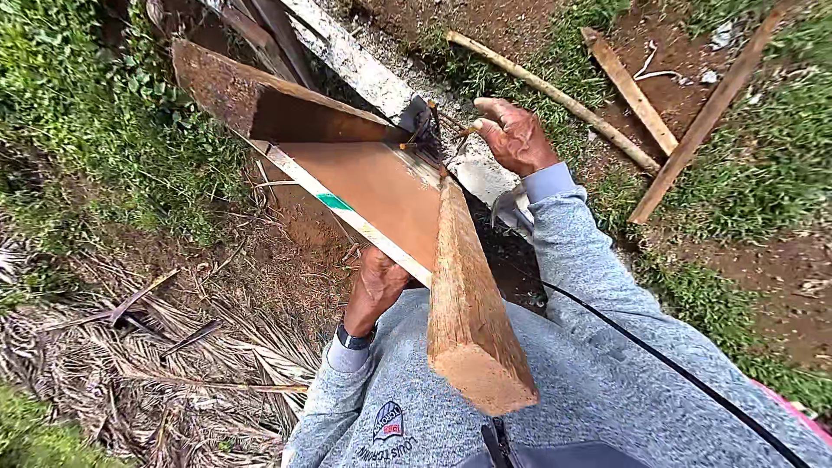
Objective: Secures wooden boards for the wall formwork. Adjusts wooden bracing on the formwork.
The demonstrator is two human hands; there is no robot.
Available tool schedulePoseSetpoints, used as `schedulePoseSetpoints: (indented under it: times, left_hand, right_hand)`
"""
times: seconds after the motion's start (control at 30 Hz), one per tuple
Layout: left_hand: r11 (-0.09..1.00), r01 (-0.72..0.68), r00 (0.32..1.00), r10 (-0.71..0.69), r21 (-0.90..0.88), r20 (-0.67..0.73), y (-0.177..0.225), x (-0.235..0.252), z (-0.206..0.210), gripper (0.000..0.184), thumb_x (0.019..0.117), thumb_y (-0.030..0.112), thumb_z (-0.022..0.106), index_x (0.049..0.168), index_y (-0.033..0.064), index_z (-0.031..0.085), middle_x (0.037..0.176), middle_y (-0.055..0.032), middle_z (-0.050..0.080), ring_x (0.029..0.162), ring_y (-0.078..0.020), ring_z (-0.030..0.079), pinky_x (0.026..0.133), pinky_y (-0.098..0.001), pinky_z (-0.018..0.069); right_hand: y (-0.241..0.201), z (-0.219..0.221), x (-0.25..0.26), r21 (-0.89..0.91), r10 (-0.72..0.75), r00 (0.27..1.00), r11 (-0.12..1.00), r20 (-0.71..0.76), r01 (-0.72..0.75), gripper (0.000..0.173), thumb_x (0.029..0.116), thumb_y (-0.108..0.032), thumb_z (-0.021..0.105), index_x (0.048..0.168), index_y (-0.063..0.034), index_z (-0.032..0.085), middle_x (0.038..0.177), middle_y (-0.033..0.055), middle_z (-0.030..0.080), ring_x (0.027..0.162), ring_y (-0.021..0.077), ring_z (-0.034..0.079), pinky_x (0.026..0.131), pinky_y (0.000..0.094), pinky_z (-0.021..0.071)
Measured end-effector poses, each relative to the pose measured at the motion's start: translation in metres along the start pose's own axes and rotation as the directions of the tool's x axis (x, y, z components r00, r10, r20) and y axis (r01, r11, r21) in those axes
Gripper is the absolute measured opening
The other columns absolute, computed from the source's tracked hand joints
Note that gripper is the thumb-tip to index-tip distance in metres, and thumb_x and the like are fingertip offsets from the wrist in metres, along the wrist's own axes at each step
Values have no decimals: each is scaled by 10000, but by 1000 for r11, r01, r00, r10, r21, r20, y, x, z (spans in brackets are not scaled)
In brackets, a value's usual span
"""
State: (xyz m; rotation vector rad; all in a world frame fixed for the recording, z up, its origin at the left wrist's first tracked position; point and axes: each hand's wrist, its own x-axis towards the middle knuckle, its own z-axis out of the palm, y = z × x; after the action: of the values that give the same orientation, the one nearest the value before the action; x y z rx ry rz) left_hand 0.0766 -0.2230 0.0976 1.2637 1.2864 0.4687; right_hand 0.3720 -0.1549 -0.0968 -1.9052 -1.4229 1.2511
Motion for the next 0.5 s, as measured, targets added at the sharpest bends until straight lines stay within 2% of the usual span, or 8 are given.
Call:
schedulePoseSetpoints:
  times: [0.03,0.07,0.13,0.23,0.4,0.5]
  left_hand:
    - [1000,0,1000,0,17,4,1,-2,-1,143,907,89,691,1040,48,657,858,67,692,815,17,668,770,-207,585]
    - [999,-7,1000,8,39,-5,-2,-2,-1,145,905,103,703,1036,52,666,864,66,702,827,17,675,779,-210,589]
    - [994,-21,1000,23,110,-21,-7,-1,-2,168,887,139,736,1025,60,682,868,51,714,836,1,686,789,-232,597]
    - [988,-27,999,31,155,-21,-11,0,-3,155,880,137,739,1008,69,682,851,43,709,823,-7,684,776,-236,595]
    - [984,-55,998,58,168,-14,-14,3,-5,152,877,155,745,987,71,682,839,37,708,812,-17,687,766,-247,600]
    - [986,-41,999,43,162,-9,-16,3,-5,163,876,173,751,988,76,685,831,38,706,806,-18,686,759,-252,600]
  right_hand:
    - [2,8,8,11,-11,999,1000,41,10,452,1074,-389,483,1440,-147,594,1415,99,634,1320,252,598,1156,508,428]
    - [5,17,12,13,-24,998,1000,52,23,406,1076,-375,477,1352,-140,662,1345,95,678,1272,248,630,1128,516,451]
    - [9,31,10,-11,-33,999,999,17,34,366,1086,-316,457,1196,-104,734,1247,116,715,1207,271,659,1088,532,468]
    - [11,41,1,-19,-15,998,1000,-63,14,359,1092,-285,443,1192,-103,736,1266,102,712,1227,234,651,1111,466,464]
    - [12,45,-1,-14,-15,995,1000,-96,14,359,1093,-295,452,1224,-96,720,1269,105,712,1221,227,657,1109,465,466]
    - [12,47,-2,-6,-53,992,999,-115,53,340,1090,-267,460,1191,-100,738,1287,79,711,1236,198,652,1117,431,468]
